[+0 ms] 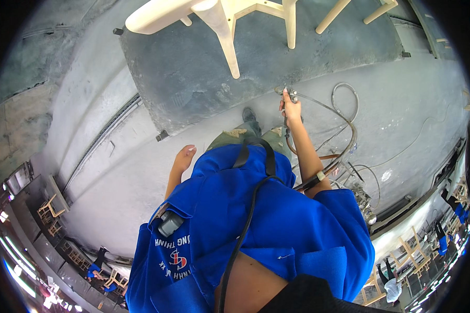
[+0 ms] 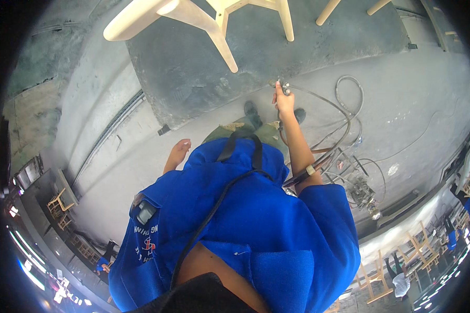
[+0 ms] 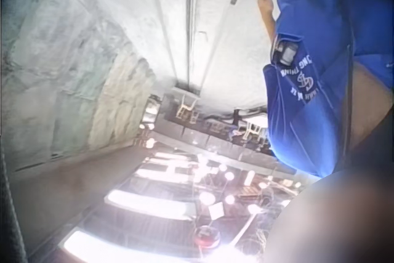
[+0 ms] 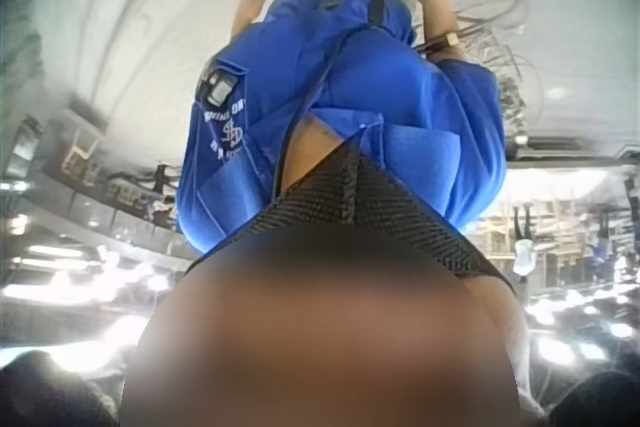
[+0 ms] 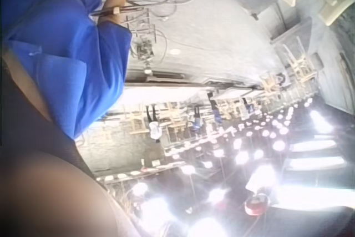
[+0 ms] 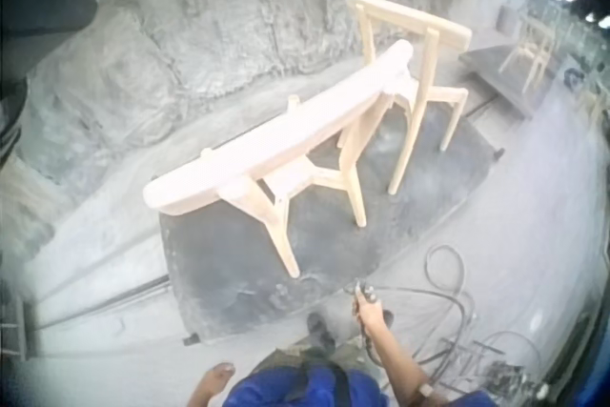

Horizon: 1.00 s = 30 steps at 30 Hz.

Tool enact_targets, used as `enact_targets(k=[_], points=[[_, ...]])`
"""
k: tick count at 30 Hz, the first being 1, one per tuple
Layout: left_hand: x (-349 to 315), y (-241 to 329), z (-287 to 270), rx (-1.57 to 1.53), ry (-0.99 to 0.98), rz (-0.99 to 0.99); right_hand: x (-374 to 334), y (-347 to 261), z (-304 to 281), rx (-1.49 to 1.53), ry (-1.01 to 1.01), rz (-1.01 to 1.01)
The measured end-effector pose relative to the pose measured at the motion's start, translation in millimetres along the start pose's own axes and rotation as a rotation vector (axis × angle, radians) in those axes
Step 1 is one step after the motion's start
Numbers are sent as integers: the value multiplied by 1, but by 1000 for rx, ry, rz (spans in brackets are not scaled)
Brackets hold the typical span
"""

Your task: The person uses a handheld spray gun to apply a light-colored finish to multiple wooden chair frames. They lift and rotate each chair to coat all sides, then place it back on the floor before moving to the next one.

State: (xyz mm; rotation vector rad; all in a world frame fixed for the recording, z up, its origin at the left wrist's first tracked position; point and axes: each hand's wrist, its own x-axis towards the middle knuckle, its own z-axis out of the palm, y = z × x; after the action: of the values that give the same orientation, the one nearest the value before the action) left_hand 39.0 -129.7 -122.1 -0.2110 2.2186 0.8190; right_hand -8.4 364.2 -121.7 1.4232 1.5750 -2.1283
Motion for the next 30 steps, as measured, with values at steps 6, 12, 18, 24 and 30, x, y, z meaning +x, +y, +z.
enact_targets(k=[6,12,18,24,30], points=[[-4,-40,-10,52,-102,-103,-59,-47,7,205,-121,-141],[36,91,-7,244,137,446,-150,-97,-19,325,-300,-442],[-14,327,0,-50,55,1006,-213,-100,-67,58,-334,-558],[-65,417,25,-841,-762,573,-239,-92,-86,181,-469,-574],[-72,430,44,-979,-958,611,-242,-91,-99,284,-633,-548]])
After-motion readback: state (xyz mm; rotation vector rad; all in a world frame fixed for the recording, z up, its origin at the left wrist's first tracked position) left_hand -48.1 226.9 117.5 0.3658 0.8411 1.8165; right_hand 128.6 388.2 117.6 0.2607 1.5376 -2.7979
